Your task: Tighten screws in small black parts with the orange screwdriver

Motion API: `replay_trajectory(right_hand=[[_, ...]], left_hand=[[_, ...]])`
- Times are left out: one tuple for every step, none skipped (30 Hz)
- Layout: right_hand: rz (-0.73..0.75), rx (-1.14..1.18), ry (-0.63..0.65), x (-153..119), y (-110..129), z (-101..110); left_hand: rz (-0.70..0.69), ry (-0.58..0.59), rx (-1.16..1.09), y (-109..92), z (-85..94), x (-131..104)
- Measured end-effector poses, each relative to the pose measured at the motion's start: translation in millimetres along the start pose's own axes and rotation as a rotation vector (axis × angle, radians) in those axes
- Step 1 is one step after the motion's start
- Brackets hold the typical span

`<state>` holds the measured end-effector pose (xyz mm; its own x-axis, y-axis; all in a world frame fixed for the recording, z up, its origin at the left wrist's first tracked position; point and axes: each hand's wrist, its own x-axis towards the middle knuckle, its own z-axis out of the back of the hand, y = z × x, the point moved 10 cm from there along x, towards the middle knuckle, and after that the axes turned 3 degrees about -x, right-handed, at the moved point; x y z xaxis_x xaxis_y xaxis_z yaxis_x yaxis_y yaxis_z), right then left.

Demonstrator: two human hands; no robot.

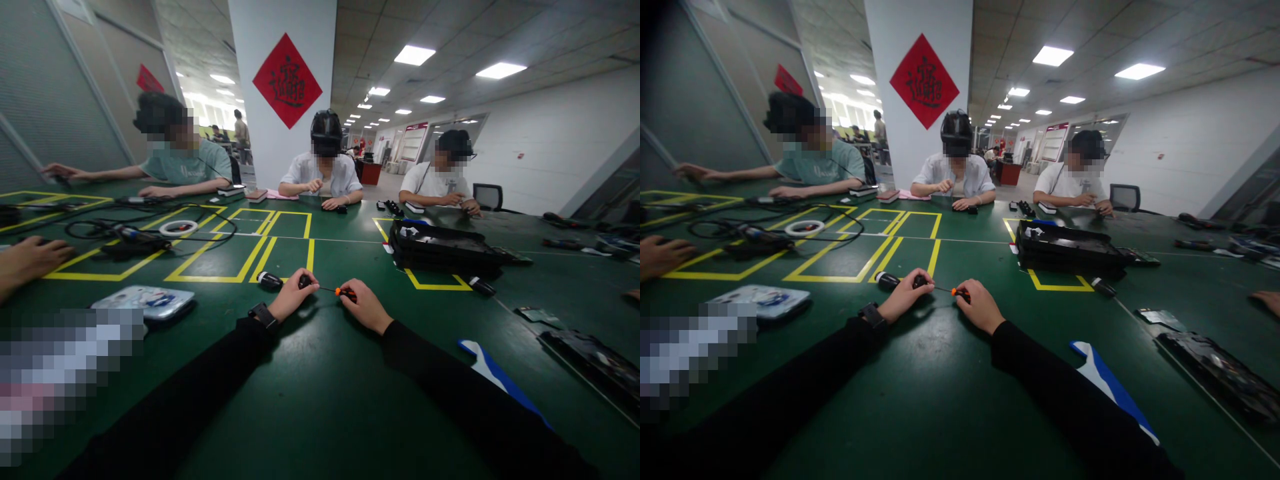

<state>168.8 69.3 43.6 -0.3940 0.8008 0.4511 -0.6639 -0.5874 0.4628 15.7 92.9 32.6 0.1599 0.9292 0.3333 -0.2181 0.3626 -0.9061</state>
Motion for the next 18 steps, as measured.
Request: replay_trajectory(right_hand=[[-0.001,0.000,0.001,-0.1,0.2,0.1],[-0.002,0.000,0.002,-0.3,0.4,0.3],[-0.002,-0.001,0.001,-0.4,0.5,0.5],[-0.002,-0.002,0.001,-0.4,0.4,0.7],[-0.002,-0.004,0.000,-0.4,0.3,0.8],[-0.002,-0.006,0.000,-0.3,0.1,0.8],[-0.001,-0.009,-0.001,-0.1,-0.1,0.7],[0.000,-0.011,0.000,0.1,-0.4,0.4],[0.001,-0.013,0.000,0.4,-0.9,0.2],[0.001,-0.014,0.002,0.7,-1.4,-0.3],[0.000,-0.014,0.004,0.9,-2.1,-0.7],[-0.004,-0.013,0.005,1.1,-2.9,-1.1],[-0.008,-0.012,0.005,1.2,-3.7,-1.3],[-0.011,-0.011,0.004,1.2,-4.3,-1.2],[-0.012,-0.009,0.003,1.2,-4.5,-1.0],[-0.011,-0.008,0.003,1.2,-4.4,-0.9],[-0.008,-0.007,0.003,1.1,-4.1,-0.7],[-0.006,-0.006,0.005,1.0,-3.6,-0.7]], left_hand=[[0.001,0.001,-0.003,-0.3,-0.1,-0.1],[0.002,-0.001,-0.005,-0.6,0.0,-0.1],[0.001,-0.003,-0.007,-0.9,0.2,-0.2],[0.000,-0.005,-0.007,-1.2,0.4,-0.2],[-0.001,-0.005,-0.006,-1.5,0.4,-0.3],[-0.002,-0.004,-0.005,-1.6,0.5,-0.4],[0.000,-0.002,-0.004,-1.4,0.4,-0.4],[0.002,0.000,-0.004,-1.1,0.2,-0.4],[0.004,0.004,-0.004,-0.9,0.0,-0.5],[0.004,0.005,-0.006,-0.8,-0.1,-0.5],[0.004,0.004,-0.008,-1.0,-0.1,-0.5],[0.003,0.003,-0.010,-1.2,-0.1,-0.5],[0.003,0.001,-0.011,-1.4,0.0,-0.5],[0.005,-0.002,-0.011,-1.3,0.0,-0.4],[0.008,-0.003,-0.008,-1.1,-0.2,-0.4],[0.012,-0.006,-0.004,-0.7,-0.2,-0.3],[0.015,-0.007,0.000,-0.2,-0.2,-0.3],[0.016,-0.008,0.002,0.3,-0.2,-0.2]])
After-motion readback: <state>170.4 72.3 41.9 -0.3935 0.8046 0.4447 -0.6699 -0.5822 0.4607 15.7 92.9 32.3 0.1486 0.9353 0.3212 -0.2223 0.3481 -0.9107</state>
